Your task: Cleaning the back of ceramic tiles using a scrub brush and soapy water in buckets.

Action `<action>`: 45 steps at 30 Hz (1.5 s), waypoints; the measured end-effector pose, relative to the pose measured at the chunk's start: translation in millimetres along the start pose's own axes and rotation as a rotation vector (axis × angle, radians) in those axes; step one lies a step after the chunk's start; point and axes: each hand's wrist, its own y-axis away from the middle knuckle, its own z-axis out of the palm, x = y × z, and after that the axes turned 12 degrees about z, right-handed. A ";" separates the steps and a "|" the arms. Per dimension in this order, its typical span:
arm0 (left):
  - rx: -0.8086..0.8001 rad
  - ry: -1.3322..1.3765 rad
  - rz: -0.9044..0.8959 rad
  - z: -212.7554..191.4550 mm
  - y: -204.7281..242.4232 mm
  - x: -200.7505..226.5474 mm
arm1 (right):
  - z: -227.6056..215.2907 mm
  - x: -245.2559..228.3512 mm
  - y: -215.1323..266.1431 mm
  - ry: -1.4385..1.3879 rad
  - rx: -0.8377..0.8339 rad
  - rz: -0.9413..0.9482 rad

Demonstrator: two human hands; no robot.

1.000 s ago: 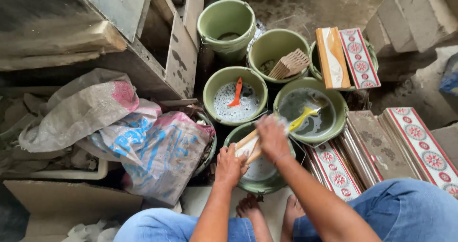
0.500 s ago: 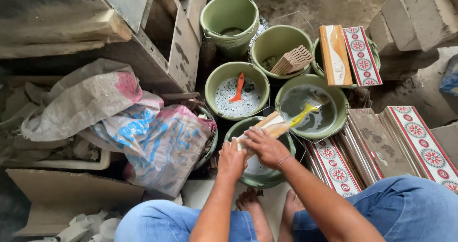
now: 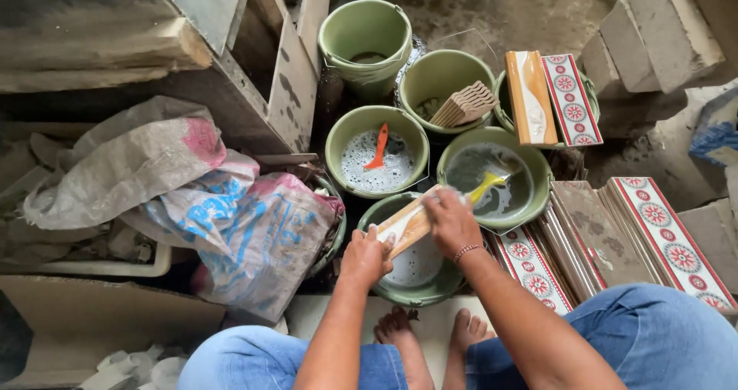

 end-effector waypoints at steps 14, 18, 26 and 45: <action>-0.133 0.365 -0.185 -0.5 -16.0 -34.5 | 9.3 -21.8 23.0 -0.229 0.290 -0.146; -0.201 0.429 -0.145 -36.8 -8.6 -23.1 | 3.3 -58.8 62.9 -0.219 0.402 -0.531; -0.209 0.488 -0.226 -40.9 -17.7 -23.0 | -10.4 -36.5 41.6 -0.338 0.394 -0.198; -0.219 0.552 -0.202 -57.0 -16.8 -25.3 | 12.4 -2.9 28.3 -0.224 0.575 -0.329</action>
